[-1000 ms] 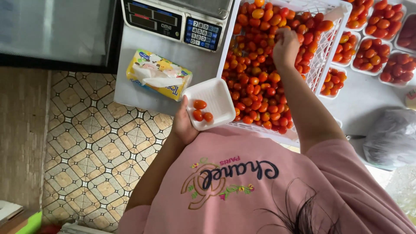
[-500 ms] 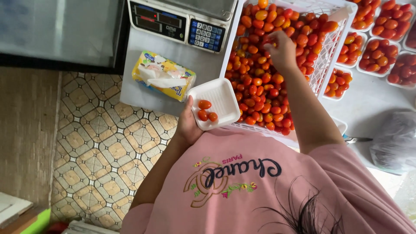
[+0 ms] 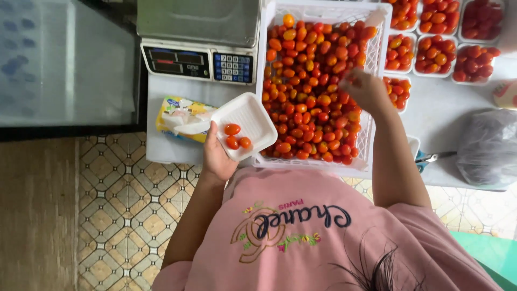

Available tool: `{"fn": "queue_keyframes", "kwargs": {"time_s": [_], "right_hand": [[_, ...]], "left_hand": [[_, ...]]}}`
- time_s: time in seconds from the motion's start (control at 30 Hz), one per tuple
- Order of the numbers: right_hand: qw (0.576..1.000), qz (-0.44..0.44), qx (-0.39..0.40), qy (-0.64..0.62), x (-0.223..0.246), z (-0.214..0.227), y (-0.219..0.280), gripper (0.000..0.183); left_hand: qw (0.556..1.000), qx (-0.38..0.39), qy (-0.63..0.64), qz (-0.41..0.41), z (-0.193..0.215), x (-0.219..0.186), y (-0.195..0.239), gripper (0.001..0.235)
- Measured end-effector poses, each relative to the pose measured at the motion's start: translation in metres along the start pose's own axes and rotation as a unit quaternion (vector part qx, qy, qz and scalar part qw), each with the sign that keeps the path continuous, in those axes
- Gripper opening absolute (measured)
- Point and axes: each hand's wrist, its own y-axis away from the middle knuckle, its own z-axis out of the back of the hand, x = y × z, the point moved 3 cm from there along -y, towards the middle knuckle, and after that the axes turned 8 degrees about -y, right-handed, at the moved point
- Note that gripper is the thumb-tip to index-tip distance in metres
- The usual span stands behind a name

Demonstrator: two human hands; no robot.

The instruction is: Sorting cherry tomatoes from bulk crates into small trays, weighing them on a digital scale, and organizing the filled containers.

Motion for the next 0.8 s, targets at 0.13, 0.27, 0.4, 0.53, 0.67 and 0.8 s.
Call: {"fn": "queue_keyframes", "kwargs": {"time_s": [0.13,0.27,0.4,0.53,0.67,0.8], "right_hand": [[0.962,-0.066,0.222,0.143,-0.025,-0.030,0.006,0.037],[0.972,-0.056,0.179,0.140,-0.052,-0.039,-0.015,0.041],[0.990,-0.013,0.048,0.129,-0.075,-0.051,-0.064,0.037],[0.990,0.056,-0.031,0.126,-0.058,-0.086,-0.114,0.029],[0.897,0.338,-0.171,0.228,-0.010,-0.143,-0.159,0.045],[0.821,0.379,-0.195,0.380,0.032,-0.159,-0.175,0.030]], "left_hand": [[0.998,-0.057,0.011,0.014,-0.022,-0.011,0.013,0.042],[0.998,-0.063,0.010,0.029,-0.005,0.004,0.008,0.042],[0.994,-0.079,0.007,0.069,-0.004,0.014,0.015,0.048],[0.987,-0.106,0.030,0.118,-0.017,0.017,0.041,0.052],[0.988,-0.094,0.001,0.120,0.020,0.023,0.036,0.053],[0.987,-0.107,0.020,0.122,0.056,0.022,0.037,0.043]]}}
